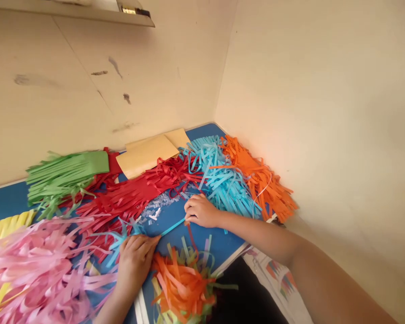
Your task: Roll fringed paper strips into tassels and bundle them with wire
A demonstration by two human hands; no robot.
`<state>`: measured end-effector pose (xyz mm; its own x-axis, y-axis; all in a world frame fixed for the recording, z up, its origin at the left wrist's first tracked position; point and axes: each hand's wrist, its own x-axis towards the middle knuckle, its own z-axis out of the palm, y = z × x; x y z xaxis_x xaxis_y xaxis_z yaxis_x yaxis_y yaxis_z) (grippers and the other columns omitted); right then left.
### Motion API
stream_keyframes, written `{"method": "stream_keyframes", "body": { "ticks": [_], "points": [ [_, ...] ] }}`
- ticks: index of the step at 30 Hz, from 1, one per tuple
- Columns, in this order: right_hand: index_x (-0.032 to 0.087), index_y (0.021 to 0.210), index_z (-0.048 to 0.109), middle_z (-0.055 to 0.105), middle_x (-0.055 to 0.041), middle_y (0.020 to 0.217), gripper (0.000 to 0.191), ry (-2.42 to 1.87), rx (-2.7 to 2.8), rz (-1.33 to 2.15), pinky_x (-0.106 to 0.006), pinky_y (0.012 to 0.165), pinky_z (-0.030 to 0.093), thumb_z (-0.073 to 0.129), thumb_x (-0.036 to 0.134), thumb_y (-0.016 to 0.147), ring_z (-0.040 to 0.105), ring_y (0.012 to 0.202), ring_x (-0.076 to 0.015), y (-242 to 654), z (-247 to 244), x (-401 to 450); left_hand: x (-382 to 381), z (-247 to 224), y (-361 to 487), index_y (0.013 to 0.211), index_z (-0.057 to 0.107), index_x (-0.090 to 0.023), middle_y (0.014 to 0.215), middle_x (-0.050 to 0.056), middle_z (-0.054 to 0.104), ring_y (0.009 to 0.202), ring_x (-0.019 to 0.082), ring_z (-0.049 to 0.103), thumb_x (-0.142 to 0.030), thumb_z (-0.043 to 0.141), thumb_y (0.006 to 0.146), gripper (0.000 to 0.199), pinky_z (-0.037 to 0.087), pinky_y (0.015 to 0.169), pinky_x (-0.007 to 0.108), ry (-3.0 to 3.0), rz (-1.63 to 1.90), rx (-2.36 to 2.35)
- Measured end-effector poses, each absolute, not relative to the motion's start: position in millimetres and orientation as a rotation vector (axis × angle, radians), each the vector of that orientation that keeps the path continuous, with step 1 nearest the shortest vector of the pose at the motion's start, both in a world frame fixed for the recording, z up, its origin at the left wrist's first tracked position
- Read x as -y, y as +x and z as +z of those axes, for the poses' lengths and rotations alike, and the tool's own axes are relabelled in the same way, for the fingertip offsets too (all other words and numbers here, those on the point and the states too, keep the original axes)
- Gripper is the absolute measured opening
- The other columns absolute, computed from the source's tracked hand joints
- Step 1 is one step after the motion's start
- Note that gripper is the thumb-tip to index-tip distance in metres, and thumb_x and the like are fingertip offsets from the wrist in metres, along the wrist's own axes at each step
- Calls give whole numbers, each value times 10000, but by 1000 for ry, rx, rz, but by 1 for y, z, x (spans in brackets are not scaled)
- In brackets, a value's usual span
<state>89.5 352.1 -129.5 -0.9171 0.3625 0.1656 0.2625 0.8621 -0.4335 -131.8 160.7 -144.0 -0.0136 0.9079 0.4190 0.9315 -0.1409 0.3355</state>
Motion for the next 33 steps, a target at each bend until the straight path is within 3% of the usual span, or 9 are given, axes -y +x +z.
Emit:
{"method": "stream_keyframes", "body": {
  "ticks": [9, 15, 18, 21, 25, 30, 33],
  "points": [
    [205, 796, 762, 703, -20, 931, 101, -620, 2820, 758, -314, 822, 335, 732, 280, 855, 531, 919, -177, 81, -118, -351, -167, -143, -127, 807, 734, -244, 826, 32, 746, 808, 213, 669, -485, 463, 945, 388, 429, 799, 375, -2067, -768, 2231],
    [184, 735, 701, 695, -40, 917, 105, -752, 2868, 645, -346, 791, 299, 727, 253, 810, 508, 925, -213, 71, -106, -343, -177, -123, -114, 776, 695, -244, 789, 28, 720, 788, 239, 631, -387, 505, 924, 280, 382, 738, 376, -1999, -547, 2326],
    [213, 844, 703, 707, -37, 969, 91, -525, 2944, 438, -393, 836, 273, 627, 222, 893, 498, 991, -218, 75, -104, -339, -178, -118, -111, 958, 716, -283, 896, 29, 732, 859, 244, 633, -241, 490, 910, 235, 379, 830, 420, -2116, -472, 2186],
    [189, 891, 688, 707, -60, 965, 186, -223, 2985, 178, -426, 859, 267, 514, 189, 959, 491, 1037, -223, 80, -107, -337, -176, -121, -112, 1113, 697, -292, 962, 46, 731, 863, 218, 635, -94, 464, 863, 395, 400, 853, 402, -2312, -399, 1854],
    [171, 859, 668, 698, -64, 911, 276, -115, 2965, -28, -422, 851, 282, 428, 152, 993, 507, 985, -211, 78, -114, -340, -184, -124, -105, 1046, 717, -224, 942, 65, 734, 854, 215, 645, -143, 494, 897, 281, 416, 859, 392, -2265, -424, 1742],
    [175, 816, 676, 716, -50, 882, 219, -174, 2934, 71, -423, 852, 285, 519, 245, 953, 533, 928, -201, 71, -102, -335, -195, -110, -95, 907, 724, -240, 823, 16, 738, 763, 202, 663, -170, 501, 927, 234, 372, 908, 459, -2120, -511, 1723],
    [210, 855, 711, 737, -26, 933, 191, -233, 2836, 289, -422, 865, 290, 563, 301, 936, 547, 948, -204, 75, -73, -315, -177, -93, -97, 942, 714, -251, 853, -3, 749, 775, 163, 677, -130, 470, 933, 272, 348, 994, 449, -2077, -624, 1709]
  ]
}}
